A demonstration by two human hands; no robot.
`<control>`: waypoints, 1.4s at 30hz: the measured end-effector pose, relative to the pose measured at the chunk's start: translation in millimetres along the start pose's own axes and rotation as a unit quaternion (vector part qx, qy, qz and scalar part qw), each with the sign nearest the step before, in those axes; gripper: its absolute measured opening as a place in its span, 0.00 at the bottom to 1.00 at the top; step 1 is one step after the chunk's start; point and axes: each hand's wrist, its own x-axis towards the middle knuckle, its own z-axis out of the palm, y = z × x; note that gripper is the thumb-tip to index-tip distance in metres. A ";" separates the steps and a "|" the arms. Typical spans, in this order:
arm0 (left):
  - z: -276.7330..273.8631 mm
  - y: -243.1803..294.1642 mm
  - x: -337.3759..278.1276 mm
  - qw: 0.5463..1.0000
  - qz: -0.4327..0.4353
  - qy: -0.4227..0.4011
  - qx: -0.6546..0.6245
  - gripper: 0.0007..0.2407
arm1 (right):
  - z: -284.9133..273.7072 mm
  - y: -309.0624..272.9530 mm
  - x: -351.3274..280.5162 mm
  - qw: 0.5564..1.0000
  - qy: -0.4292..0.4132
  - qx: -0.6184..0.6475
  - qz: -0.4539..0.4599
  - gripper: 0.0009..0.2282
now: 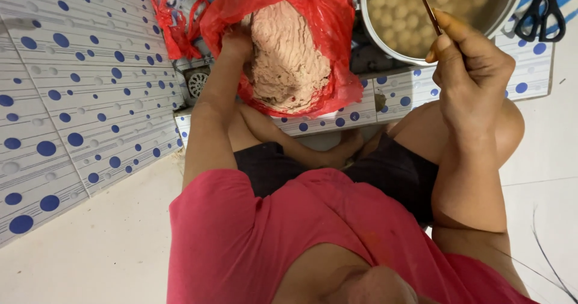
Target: A person sitting on the floor uses a spoon to scoop portions of meat paste from a plastic bag and drops them into a pot of water to form meatballs.
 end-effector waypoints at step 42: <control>-4.3 57.9 -172.3 0.086 0.560 0.155 -0.809 0.05 | 22.6 39.7 -8.1 0.998 -0.009 -0.051 -0.026 0.10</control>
